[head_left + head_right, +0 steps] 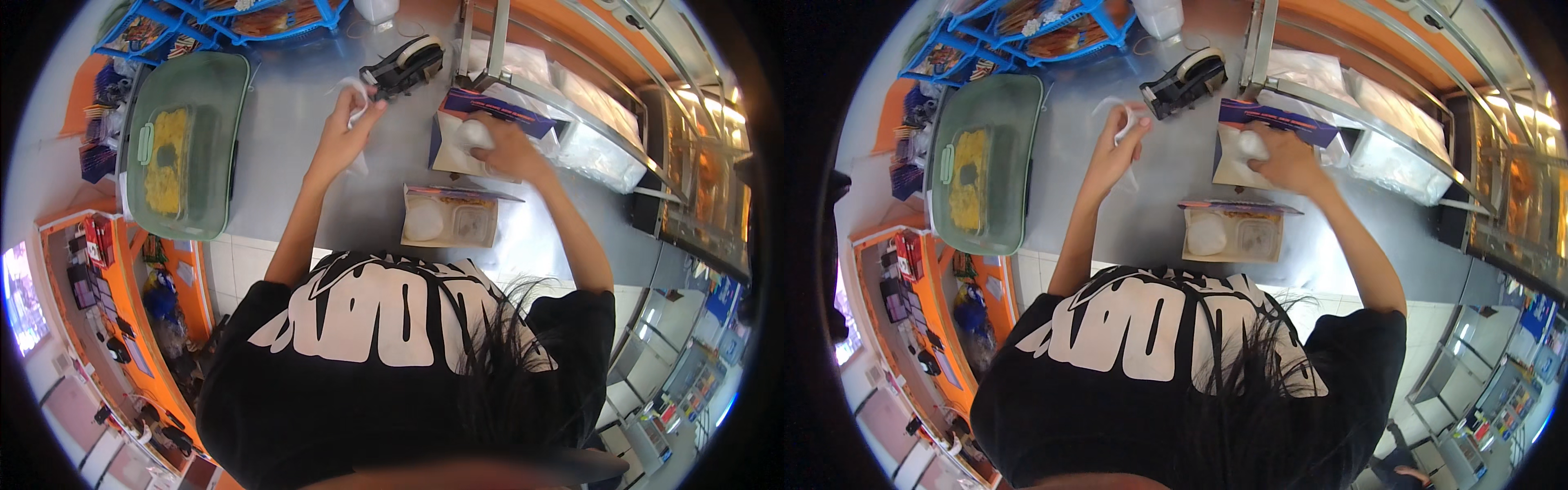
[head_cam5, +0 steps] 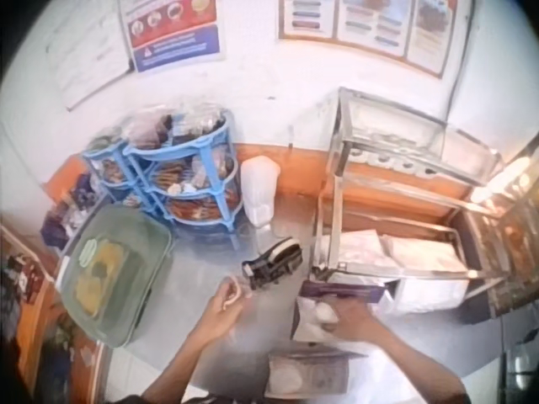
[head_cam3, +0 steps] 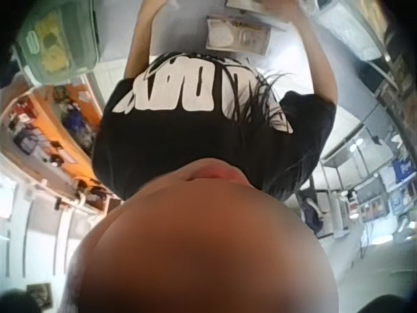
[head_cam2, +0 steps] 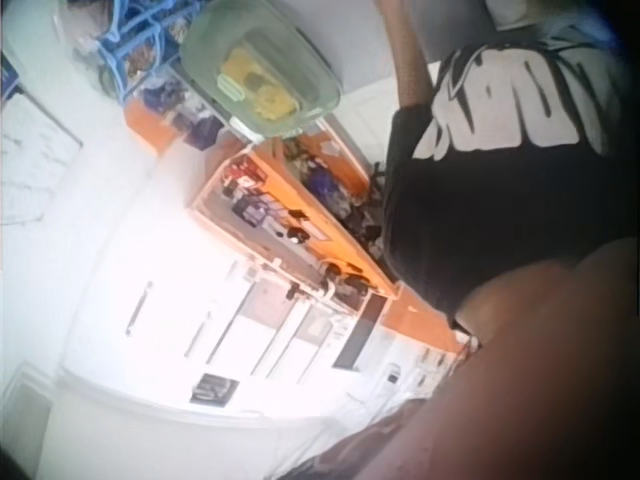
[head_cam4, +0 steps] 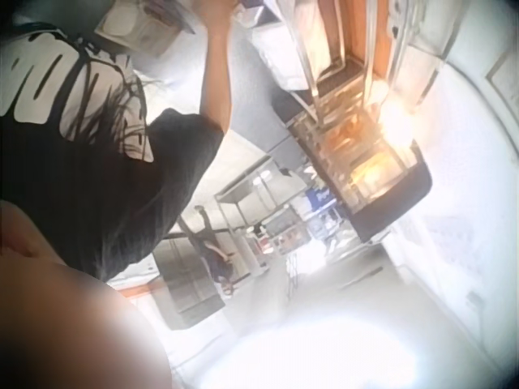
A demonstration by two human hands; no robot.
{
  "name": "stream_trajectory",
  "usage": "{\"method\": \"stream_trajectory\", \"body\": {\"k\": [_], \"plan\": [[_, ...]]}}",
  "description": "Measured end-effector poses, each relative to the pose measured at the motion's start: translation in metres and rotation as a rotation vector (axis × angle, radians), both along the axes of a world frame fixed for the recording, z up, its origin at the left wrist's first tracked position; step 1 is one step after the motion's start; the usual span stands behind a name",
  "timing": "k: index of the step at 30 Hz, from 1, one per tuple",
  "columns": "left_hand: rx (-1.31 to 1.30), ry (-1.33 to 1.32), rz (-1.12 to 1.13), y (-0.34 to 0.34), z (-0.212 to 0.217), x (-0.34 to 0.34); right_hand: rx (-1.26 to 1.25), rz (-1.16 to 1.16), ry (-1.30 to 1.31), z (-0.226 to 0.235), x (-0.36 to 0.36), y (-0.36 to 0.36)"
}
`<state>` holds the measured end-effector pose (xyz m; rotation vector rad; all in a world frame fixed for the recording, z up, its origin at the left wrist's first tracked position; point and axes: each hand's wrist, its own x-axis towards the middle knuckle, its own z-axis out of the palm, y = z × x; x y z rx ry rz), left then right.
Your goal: The person assembles food orders at a counter, using a receipt to guide the process. They place items into containers, add rice and other components, and pack the completed orders into boxes and plastic bags.
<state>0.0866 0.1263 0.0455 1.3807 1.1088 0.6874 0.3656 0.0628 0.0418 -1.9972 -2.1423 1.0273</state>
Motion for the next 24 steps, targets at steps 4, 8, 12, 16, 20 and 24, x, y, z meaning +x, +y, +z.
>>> {"method": "stream_trajectory", "body": {"k": [4,8,12,16,20,24], "plan": [[-0.075,0.142,-0.075,-0.019,-0.058,0.007,0.109,0.204,-0.154,-0.053,-0.025,-0.035],[-0.02,0.129,-0.117,-0.031,-0.106,0.046,0.027,0.283,-0.005,-0.069,-0.016,-0.035],[0.145,0.225,-0.175,-0.032,-0.117,0.064,-0.058,0.136,0.485,-0.044,0.016,-0.029],[0.107,0.327,-0.105,-0.032,-0.107,0.039,-0.134,-0.379,0.707,-0.013,0.068,-0.072],[0.261,0.464,0.117,-0.043,-0.104,-0.024,-0.089,-0.743,0.566,-0.043,0.065,-0.114],[0.283,0.536,0.358,-0.057,-0.107,-0.117,-0.043,-0.687,0.718,-0.075,0.006,-0.158]]}}
